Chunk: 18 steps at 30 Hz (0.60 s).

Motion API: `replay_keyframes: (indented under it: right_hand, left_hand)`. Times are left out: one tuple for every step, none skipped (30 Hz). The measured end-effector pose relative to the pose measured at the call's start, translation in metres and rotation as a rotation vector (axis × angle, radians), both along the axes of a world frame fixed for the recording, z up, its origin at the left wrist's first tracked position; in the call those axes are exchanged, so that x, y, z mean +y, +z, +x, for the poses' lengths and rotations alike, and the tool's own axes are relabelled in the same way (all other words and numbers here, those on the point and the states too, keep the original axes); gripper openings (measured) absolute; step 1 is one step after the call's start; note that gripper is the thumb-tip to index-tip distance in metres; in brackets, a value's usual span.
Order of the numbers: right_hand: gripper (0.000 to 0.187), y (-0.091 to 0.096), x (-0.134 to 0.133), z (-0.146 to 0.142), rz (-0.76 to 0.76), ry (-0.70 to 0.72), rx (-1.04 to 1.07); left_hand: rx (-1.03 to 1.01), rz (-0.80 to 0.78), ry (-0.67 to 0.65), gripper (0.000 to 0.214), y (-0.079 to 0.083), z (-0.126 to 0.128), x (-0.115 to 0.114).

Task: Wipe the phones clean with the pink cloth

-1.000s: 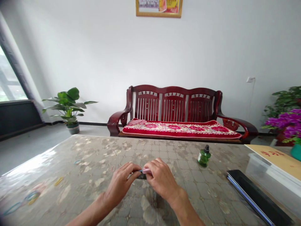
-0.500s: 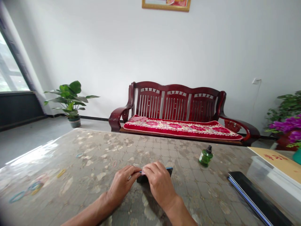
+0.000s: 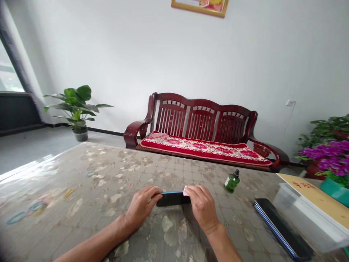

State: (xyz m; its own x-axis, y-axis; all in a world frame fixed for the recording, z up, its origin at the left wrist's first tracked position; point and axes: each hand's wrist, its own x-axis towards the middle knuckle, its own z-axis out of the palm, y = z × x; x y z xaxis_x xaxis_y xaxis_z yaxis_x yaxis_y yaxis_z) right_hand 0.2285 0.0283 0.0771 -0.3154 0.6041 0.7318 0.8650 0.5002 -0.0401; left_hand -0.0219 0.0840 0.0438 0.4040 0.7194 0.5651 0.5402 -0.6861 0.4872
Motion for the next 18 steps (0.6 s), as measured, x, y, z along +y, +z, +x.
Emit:
replay_keyframes:
  right_hand:
    - [0.025,-0.002,0.000,0.001,0.021,-0.022,0.019]
    - [0.025,-0.004,-0.001,-0.001,0.034,-0.040,0.035]
    - [0.025,-0.005,-0.001,-0.005,0.038,-0.055,0.047]
    - [0.026,-0.006,-0.001,-0.011,0.034,-0.061,0.053]
    - [0.026,-0.005,-0.002,-0.019,0.027,-0.059,0.054]
    - [0.026,-0.005,-0.002,-0.028,0.021,-0.047,0.050]
    - [0.025,-0.004,-0.002,-0.037,0.017,-0.027,0.043]
    - [0.025,-0.003,-0.002,-0.045,0.022,-0.006,0.042]
    - [0.025,-0.002,-0.002,-0.052,0.028,0.014,0.041]
    - [0.025,-0.002,-0.002,-0.057,0.035,0.030,0.040]
    - [0.026,-0.002,-0.002,-0.059,0.043,0.041,0.042]
    - [0.027,-0.002,-0.002,-0.058,0.047,0.046,0.044]
    - [0.027,-0.003,-0.002,-0.054,0.048,0.046,0.046]
    - [0.028,-0.005,-0.002,-0.048,0.047,0.041,0.050]
    - [0.028,-0.006,-0.002,-0.040,0.046,0.030,0.057]
    - [0.027,-0.008,-0.002,-0.031,0.041,0.016,0.061]
    - [0.026,-0.010,-0.002,-0.022,0.044,-0.006,0.071]
    - [0.025,-0.011,-0.002,-0.015,0.048,-0.031,0.078]
  left_hand:
    - [0.003,-0.005,0.005,0.014,0.000,0.000,0.001]
    - [0.007,-0.008,0.010,0.014,0.000,0.001,0.001]
    - [0.009,-0.008,0.012,0.014,0.000,0.001,0.001]
    - [0.009,-0.007,0.013,0.014,0.000,0.001,0.001]
    - [0.010,-0.003,0.012,0.014,0.000,0.001,0.001]
    - [0.010,0.002,0.010,0.015,0.000,0.001,0.001]
    - [0.010,0.010,0.007,0.015,0.000,0.001,0.000]
    - [0.011,0.018,0.002,0.016,-0.001,0.000,0.000]
    - [0.011,0.024,-0.003,0.016,-0.001,0.000,-0.001]
    - [0.010,0.027,-0.006,0.017,-0.002,0.000,-0.001]
    - [0.008,0.025,-0.009,0.017,-0.002,0.000,0.000]
    - [0.002,0.022,-0.008,0.017,-0.003,0.000,0.000]
    - [-0.004,0.016,-0.008,0.016,-0.003,0.000,0.001]
    - [-0.011,0.010,-0.006,0.016,-0.003,0.000,0.001]
    - [-0.019,0.005,-0.002,0.015,-0.003,0.001,0.002]
    - [-0.028,0.002,0.003,0.015,-0.003,0.001,0.003]
    - [-0.038,-0.002,0.007,0.014,-0.003,0.001,0.004]
    - [-0.048,-0.006,0.010,0.014,-0.003,0.002,0.005]
